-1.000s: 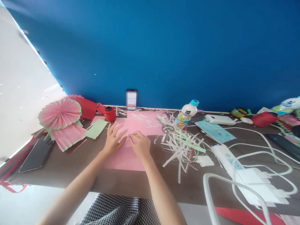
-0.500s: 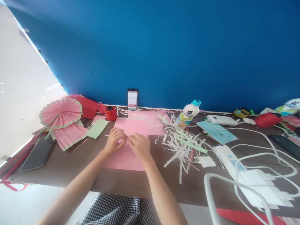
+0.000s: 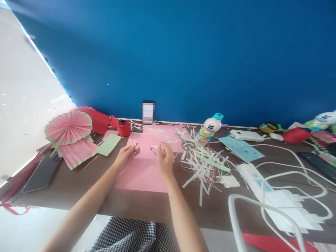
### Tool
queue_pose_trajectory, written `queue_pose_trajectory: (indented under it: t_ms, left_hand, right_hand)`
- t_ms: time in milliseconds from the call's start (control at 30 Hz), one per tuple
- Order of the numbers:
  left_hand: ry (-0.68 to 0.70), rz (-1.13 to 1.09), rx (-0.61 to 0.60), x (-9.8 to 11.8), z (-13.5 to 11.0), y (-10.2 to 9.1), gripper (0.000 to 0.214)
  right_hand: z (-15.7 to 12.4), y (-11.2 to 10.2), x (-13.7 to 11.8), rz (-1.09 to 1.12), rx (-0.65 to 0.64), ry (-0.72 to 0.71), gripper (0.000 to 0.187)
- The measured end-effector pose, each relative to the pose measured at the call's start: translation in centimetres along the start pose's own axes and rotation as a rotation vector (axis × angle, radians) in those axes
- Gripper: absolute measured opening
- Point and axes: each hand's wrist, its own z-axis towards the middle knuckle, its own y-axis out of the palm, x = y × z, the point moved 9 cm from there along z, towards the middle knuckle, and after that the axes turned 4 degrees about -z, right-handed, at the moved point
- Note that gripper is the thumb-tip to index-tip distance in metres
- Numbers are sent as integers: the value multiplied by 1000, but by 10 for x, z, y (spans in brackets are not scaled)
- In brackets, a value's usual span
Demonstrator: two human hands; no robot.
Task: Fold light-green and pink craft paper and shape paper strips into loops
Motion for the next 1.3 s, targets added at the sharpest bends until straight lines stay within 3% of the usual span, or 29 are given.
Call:
queue_pose_trajectory:
  t_ms: [167,400,567,700,867,967,1033,1133,1233,1300]
  left_hand:
    - [-8,5,4,3,-3,0,20]
    - [-131,-122,-110,-3,-8,6,16]
    - [-169,-70,-31,-13,-8,2,16]
    - [-162,-112,-34,-18,-5,4,15]
    - [-95,-70,42,-19,1,-8,21]
    - [-45,-63,83,-16,2,-13,27]
    - [-25,-63,102,-14,2,-14,27]
    - [-8,-69,119,-11,0,-14,25]
    - [-6,-71,114,-10,0,-13,24]
    - [12,-66,105,-9,2,-14,24]
  right_hand:
    - [1,9,10,6,-111,38,32]
    - [1,10,35,48,-156,206,44]
    - [8,0,35,-121,-65,188,38]
    - [10,-14,23,-261,98,59,38]
    - [12,-33,18,-504,236,-129,31]
    - [14,-43,27,-652,264,-112,22]
    - [14,-43,32,-717,248,-64,29]
    - [10,-22,27,-635,104,-63,39]
    - [-4,29,16,-293,-306,-70,32]
    - [-20,60,12,-59,-566,16,27]
